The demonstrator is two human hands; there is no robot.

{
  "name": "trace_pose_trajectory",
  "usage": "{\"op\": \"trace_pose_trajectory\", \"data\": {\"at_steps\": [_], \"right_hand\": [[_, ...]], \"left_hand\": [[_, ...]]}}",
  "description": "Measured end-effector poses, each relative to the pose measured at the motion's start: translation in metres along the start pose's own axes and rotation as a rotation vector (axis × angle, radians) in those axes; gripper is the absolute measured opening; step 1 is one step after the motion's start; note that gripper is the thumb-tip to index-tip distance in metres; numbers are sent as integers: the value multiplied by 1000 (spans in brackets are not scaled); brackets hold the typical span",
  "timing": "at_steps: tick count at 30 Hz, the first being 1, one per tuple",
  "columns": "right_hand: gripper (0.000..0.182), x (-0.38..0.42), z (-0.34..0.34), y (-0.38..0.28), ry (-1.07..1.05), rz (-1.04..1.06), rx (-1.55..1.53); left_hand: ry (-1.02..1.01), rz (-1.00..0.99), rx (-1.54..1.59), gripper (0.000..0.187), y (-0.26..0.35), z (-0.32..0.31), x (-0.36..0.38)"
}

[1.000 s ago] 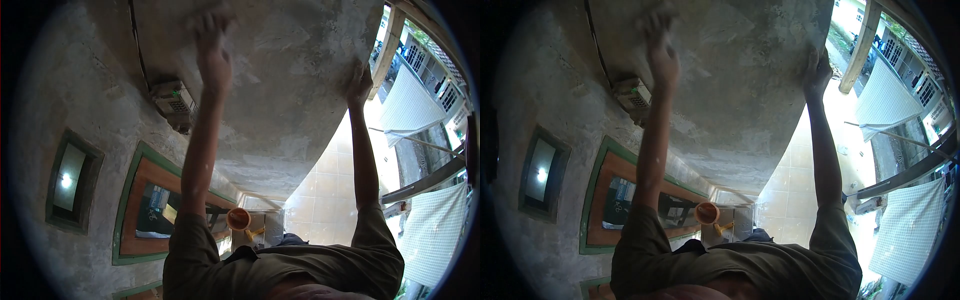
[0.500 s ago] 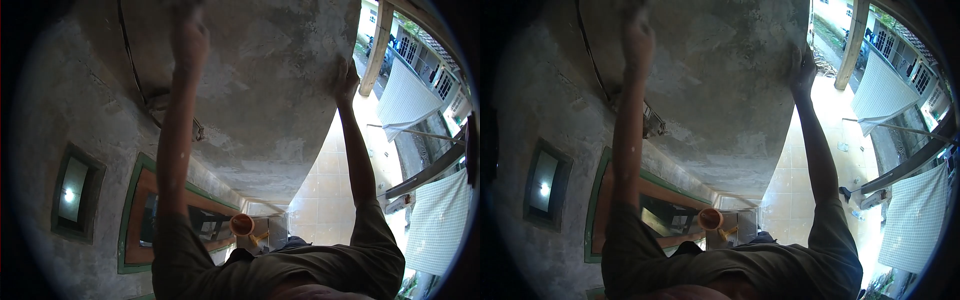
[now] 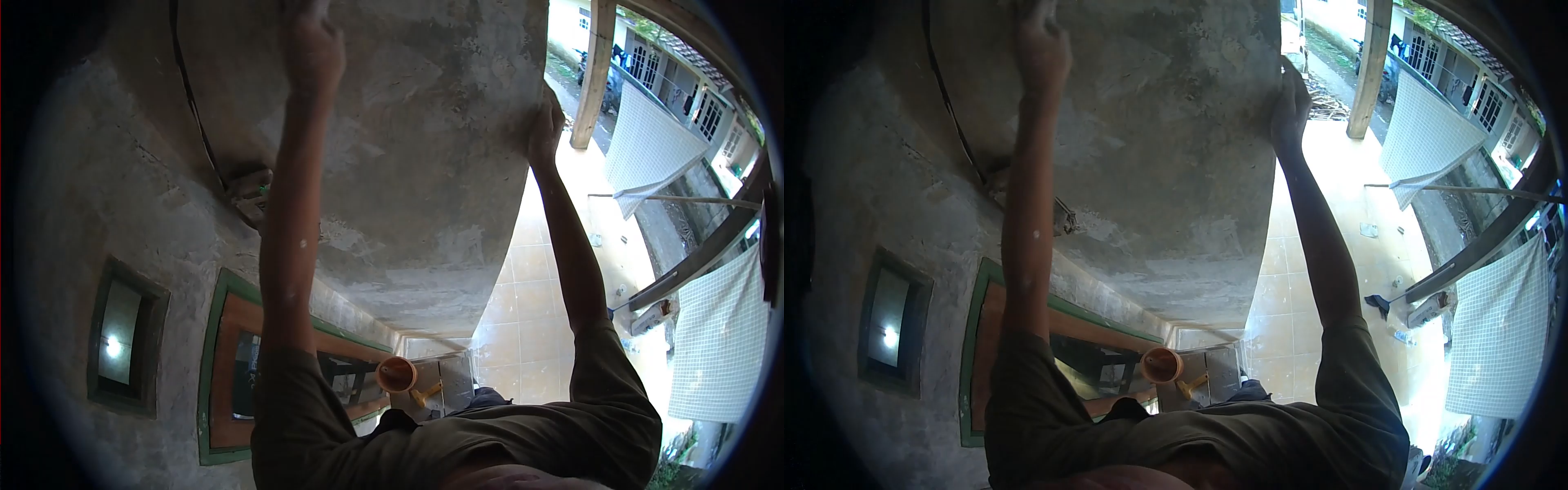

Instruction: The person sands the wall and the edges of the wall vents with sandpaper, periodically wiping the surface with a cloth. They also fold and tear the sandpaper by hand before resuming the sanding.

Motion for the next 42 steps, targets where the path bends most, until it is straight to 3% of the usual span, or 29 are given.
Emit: {"op": "trace_pose_trajectory", "data": {"at_steps": [1,3,5,6,8,9,11,12,14,16,18,19,21,22,24,26,27,29,30,31,33,34,35,37,39,41,42], "right_hand": [[46,0,-4,8,-98,5,-39],[43,-3,-5,12,-103,1,-115],[41,3,-13,30,-134,-272,-330],[39,5,-15,26,-170,-252,-378],[39,7,-15,25,-152,-269,-364],[39,4,-15,26,-127,-293,-364],[40,1,-13,32,-141,-267,-308],[40,2,-13,33,-137,-261,-335],[42,5,-14,30,-122,-280,-342],[42,2,-14,25,-138,-260,-312],[42,6,-14,24,-150,-256,-280],[39,10,-12,27,-123,-310,-379],[36,6,-13,26,-94,-344,-484],[40,7,-14,23,-116,-313,-391],[43,6,-13,25,-132,-270,-297],[43,7,-10,28,-127,-275,-299],[43,6,-11,28,-122,-279,-307],[38,5,-10,24,-76,-264,-347],[34,5,-7,22,-35,-265,-383],[34,5,-7,23,-31,-258,-388],[34,5,-4,28,-58,-240,-301],[34,1,-5,29,-58,-220,-309],[34,2,-4,33,-39,-218,-291],[35,2,-2,31,-24,-206,-280],[35,6,-3,33,-19,-269,-306],[35,3,-3,31,-30,-211,-288],[35,6,-6,28,-25,-266,-326]], "left_hand": [[182,-126,-155,41,17,10,-5],[-14,-116,62,34,38,-33,38],[-126,190,808,35,51,-89,103],[-125,197,820,35,51,-91,109],[-134,-696,95,34,106,-80,119],[-116,-710,96,34,100,-75,101],[-165,-28,565,33,57,-59,24],[-163,-36,569,33,66,-52,5],[36,45,320,30,64,-28,-22],[68,-328,354,31,102,-62,16],[34,-371,298,37,118,-101,93],[32,-364,304,37,115,-100,98],[-179,-720,163,42,121,-109,110],[-101,-718,117,44,119,-90,82],[-19,-390,341,32,75,-90,2],[32,-67,142,48,53,-41,-63],[40,-80,143,48,50,-51,-66],[25,-152,201,44,60,-77,-64],[91,-486,159,34,99,-77,-44],[94,-495,158,34,105,-74,-34],[18,-1026,17,34,144,-79,15],[-17,-920,-17,35,144,-55,-10],[-4,-935,-24,35,129,-51,-24],[-199,-93,443,37,43,-70,-98],[315,-497,123,35,82,-32,-103],[57,-945,-47,31,133,-81,-45],[-4,-934,-16,30,119,-100,-46]]}}
Point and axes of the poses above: each hand's wrist, its own x-axis away from the middle knuckle, its own z-axis out of the back of the hand, y = z × x, the point moved 9 cm from there along -x, towards the middle knuckle, and after that the axes turned 6 degrees about y, right-handed, at the moved point
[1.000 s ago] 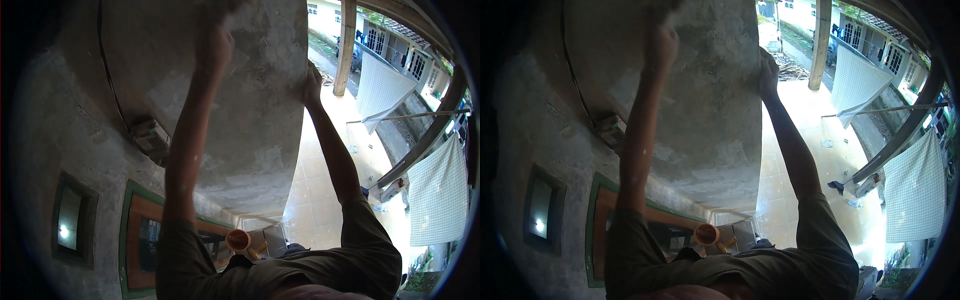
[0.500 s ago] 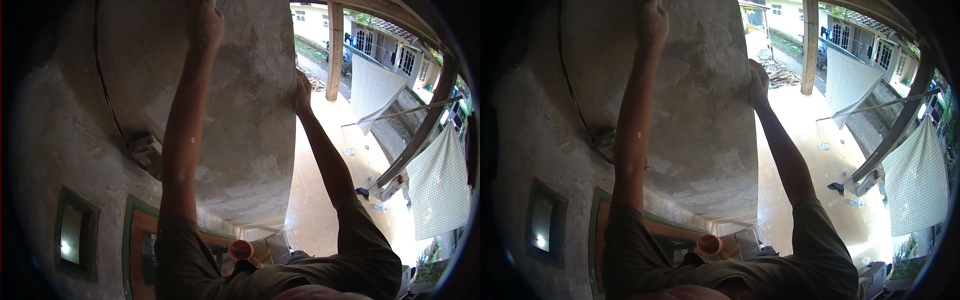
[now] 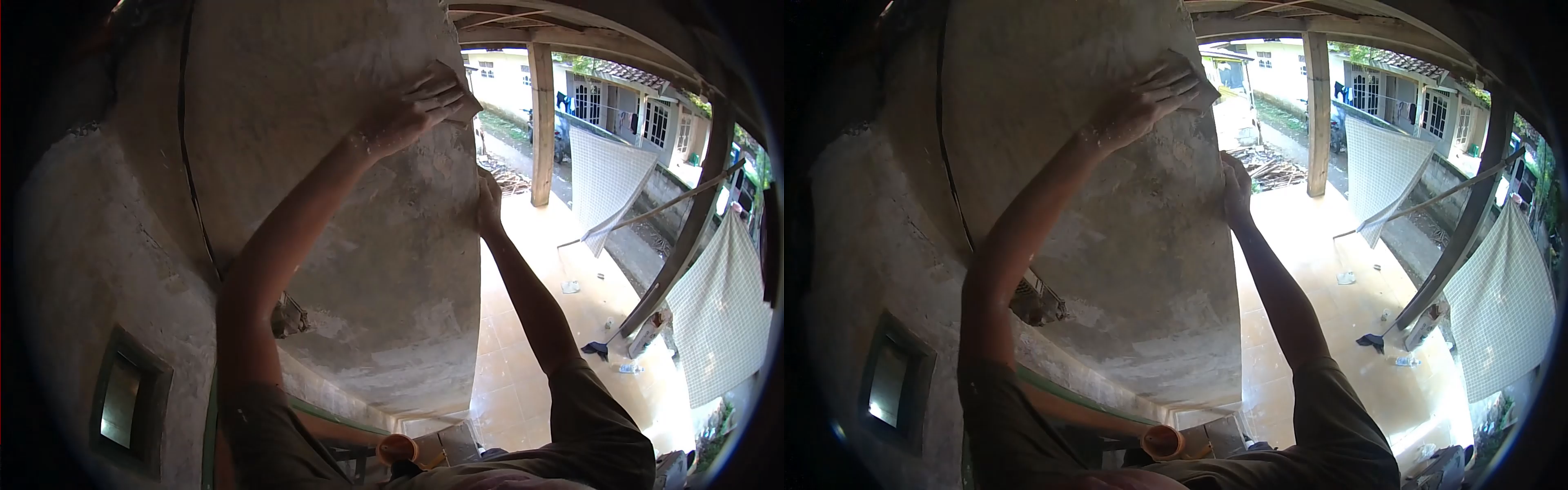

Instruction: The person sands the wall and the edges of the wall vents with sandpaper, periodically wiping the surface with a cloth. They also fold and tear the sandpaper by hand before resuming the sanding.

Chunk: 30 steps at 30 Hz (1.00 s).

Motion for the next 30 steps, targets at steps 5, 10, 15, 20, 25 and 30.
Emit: {"op": "trace_pose_trajectory", "data": {"at_steps": [5,10,15,20,25,30], "right_hand": [[37,3,-1,-2,-19,-33,1],[38,-4,4,7,-48,41,42],[38,-9,4,14,-60,20,-2],[37,-2,2,2,-31,65,7],[35,-3,7,12,5,-22,27],[34,-10,10,15,39,-35,42]], "left_hand": [[54,619,391,34,-79,37,-19],[109,-29,-71,27,-7,62,-47],[255,289,219,31,-91,67,-29],[36,-24,24,29,-60,69,-32],[186,470,434,28,-90,72,-40],[195,463,63,31,-113,105,-43]]}}
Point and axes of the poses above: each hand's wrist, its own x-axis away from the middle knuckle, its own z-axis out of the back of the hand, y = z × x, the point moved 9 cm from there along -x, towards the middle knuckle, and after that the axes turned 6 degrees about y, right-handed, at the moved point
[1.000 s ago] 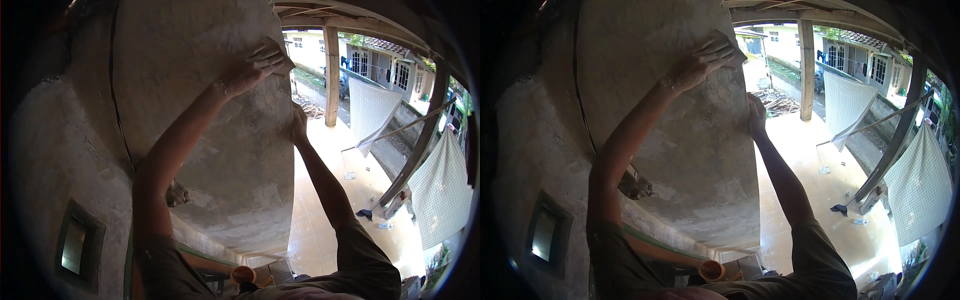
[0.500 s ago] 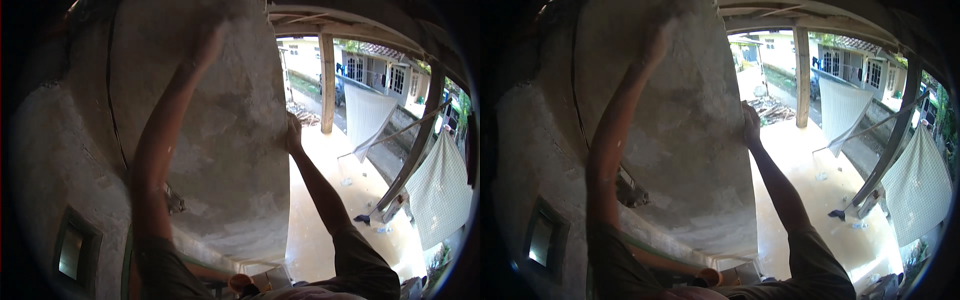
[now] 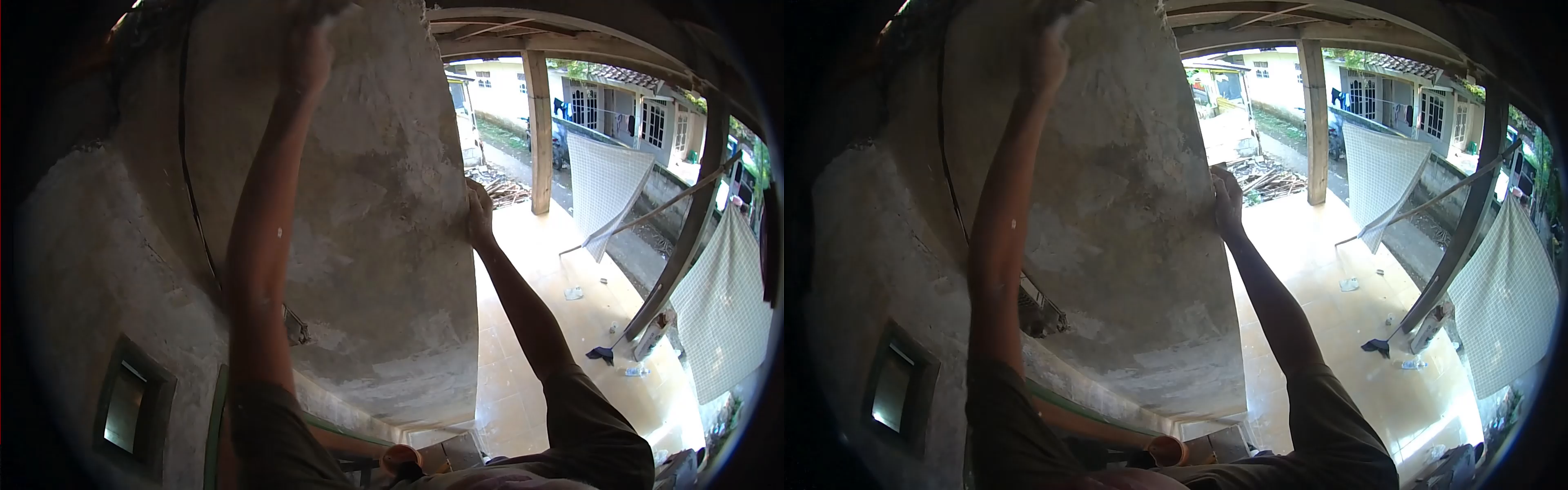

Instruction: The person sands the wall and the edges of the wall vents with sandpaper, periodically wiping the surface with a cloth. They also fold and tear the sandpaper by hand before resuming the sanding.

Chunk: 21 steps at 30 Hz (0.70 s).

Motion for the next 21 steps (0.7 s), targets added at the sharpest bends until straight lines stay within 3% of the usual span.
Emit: {"op": "trace_pose_trajectory", "data": {"at_steps": [1,3,4,5,7,8,9,11,13,15,17,19,20,21], "right_hand": [[34,1,-1,-1,-2,5,2],[34,4,-3,-4,-16,8,10],[34,5,-4,-5,-14,-1,-30],[34,7,-3,0,-6,-12,-70],[34,6,1,3,-9,24,-25],[33,6,-1,5,-23,34,-37],[32,4,-2,2,-38,50,-41],[32,6,0,2,-15,55,-10],[31,1,0,-5,-11,68,23],[32,5,-2,-4,-5,27,-1],[32,4,-1,-2,-8,31,32],[32,4,0,-2,3,38,22],[32,5,0,-2,3,36,25],[32,7,0,-3,-6,46,27]], "left_hand": [[-13,2,2,31,3,-7,6],[-100,-360,74,35,48,-39,32],[-401,-685,-560,35,79,-79,72],[-407,-689,-556,35,81,-74,75],[-368,-660,-62,38,90,-45,77],[-243,-364,-10,38,46,-38,55],[-237,-366,-6,38,28,-33,42],[135,-286,-171,29,12,13,14],[-169,205,361,35,8,-33,48],[-267,-701,-136,33,113,-60,94],[-250,-699,-133,31,89,-67,88],[-292,329,264,32,-13,-59,41],[17,-190,-50,33,21,-24,20],[14,-190,-48,33,32,-30,29]]}}
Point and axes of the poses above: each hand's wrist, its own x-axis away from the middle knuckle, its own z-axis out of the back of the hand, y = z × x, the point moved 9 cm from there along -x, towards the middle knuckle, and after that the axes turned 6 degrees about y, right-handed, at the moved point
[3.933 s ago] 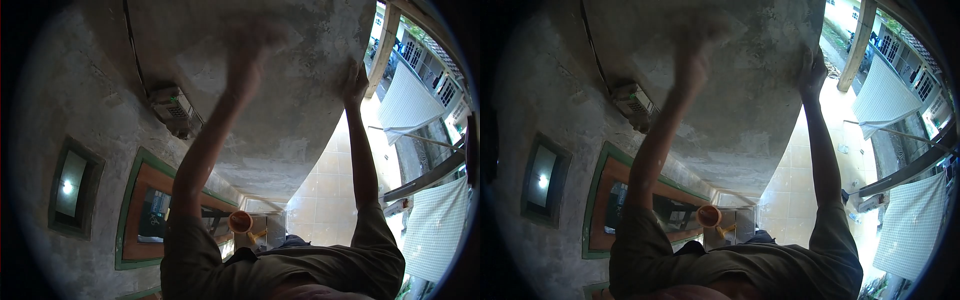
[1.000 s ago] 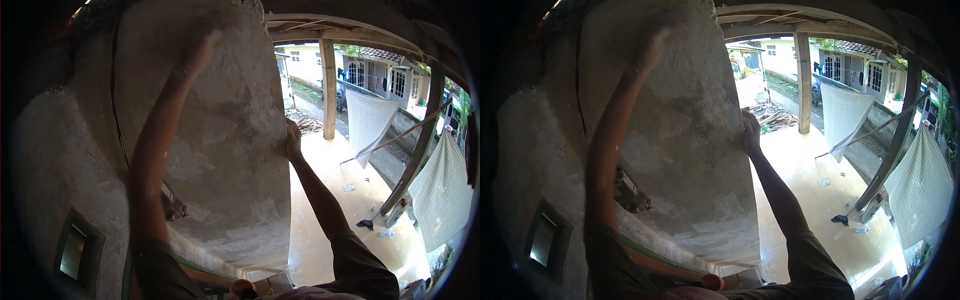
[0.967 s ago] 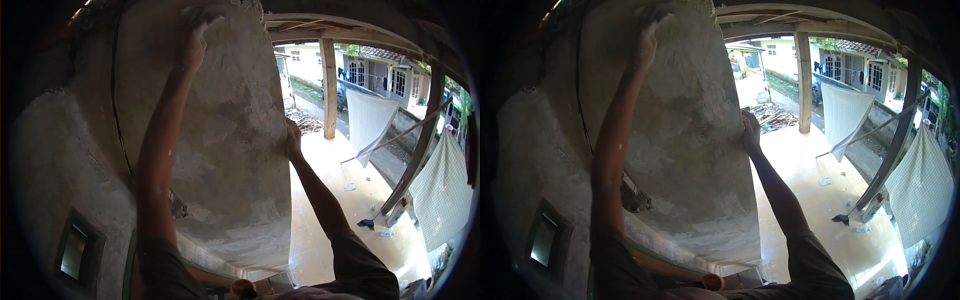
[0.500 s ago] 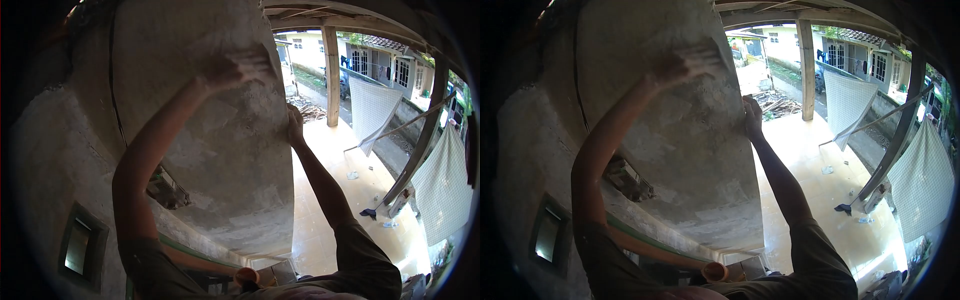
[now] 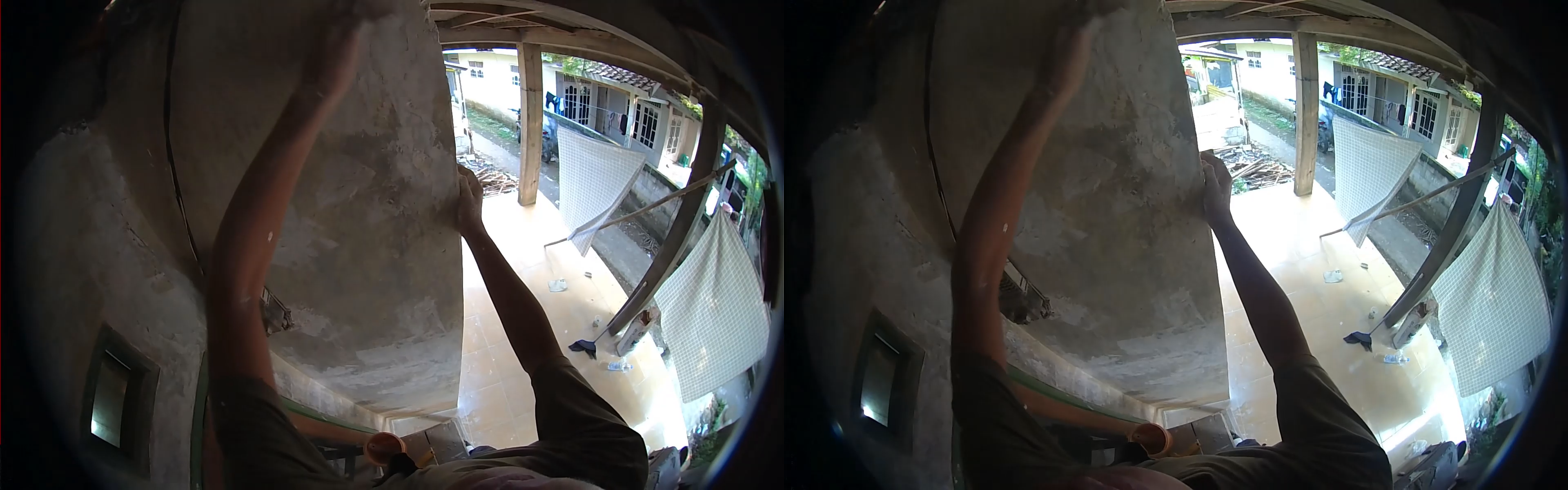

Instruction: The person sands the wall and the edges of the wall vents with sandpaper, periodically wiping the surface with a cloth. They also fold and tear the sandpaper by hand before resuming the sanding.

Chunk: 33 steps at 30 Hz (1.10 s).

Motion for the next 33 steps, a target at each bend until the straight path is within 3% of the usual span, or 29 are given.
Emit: {"op": "trace_pose_trajectory", "data": {"at_steps": [2,3,4,6,7,8,10,11,12,14,16,18,19,20,22,23,25,26,28,29,30,32,33], "right_hand": [[32,-3,-4,-6,-20,19,8],[32,0,-5,-6,-20,12,-13],[32,2,-4,-7,-24,7,-29],[32,1,-2,-1,-20,-2,-23],[32,-3,-1,2,-14,-4,-21],[32,-2,1,6,-9,-3,-21],[32,-6,1,7,-25,23,-38],[32,-2,-3,0,-22,20,-38],[32,1,-5,-6,-17,-7,-33],[33,0,-3,-3,-22,-33,-17],[33,-4,-1,-1,-19,11,18],[32,-3,1,5,-6,-16,-14],[32,-5,0,6,-2,-37,-47],[32,-2,-3,4,3,-43,-51],[32,1,-4,-1,3,-85,-84],[32,2,-3,1,3,-90,-84],[32,-3,0,0,10,-28,-7],[32,-4,1,3,11,-28,-8],[32,-5,2,7,10,-30,-29],[32,-4,1,5,7,-32,-33],[32,-3,0,-1,3,-16,6],[32,-2,-1,-2,-10,5,32],[33,-2,1,2,-3,-5,27]], "left_hand": [[-351,-390,-406,35,72,-45,30],[-334,-486,-148,37,89,-56,59],[-331,-478,-147,37,86,-52,52],[-213,260,571,39,16,-31,11],[-56,402,625,39,-15,-24,-1],[-58,400,629,39,-13,-31,6],[-252,-398,-327,37,58,-56,26],[-231,-700,-460,38,97,-65,50],[-231,-701,-456,38,97,-64,52],[-187,-410,-124,35,79,-46,38],[-105,-365,-139,30,62,-39,15],[9,-390,-239,29,71,-36,9],[-190,-552,-420,26,86,-62,26],[-211,-567,-13,24,110,-60,35],[-253,-715,-72,24,117,-54,27],[-257,-713,-70,24,107,-55,15],[-151,-459,-75,24,63,-52,-33],[-151,-461,-74,24,70,-52,-30],[-424,-462,87,21,100,-65,-2],[-492,-592,110,19,118,-72,28],[-272,-767,47,22,129,-65,45],[-235,-744,-19,25,112,-39,25],[-205,-595,-105,25,77,-34,5]]}}
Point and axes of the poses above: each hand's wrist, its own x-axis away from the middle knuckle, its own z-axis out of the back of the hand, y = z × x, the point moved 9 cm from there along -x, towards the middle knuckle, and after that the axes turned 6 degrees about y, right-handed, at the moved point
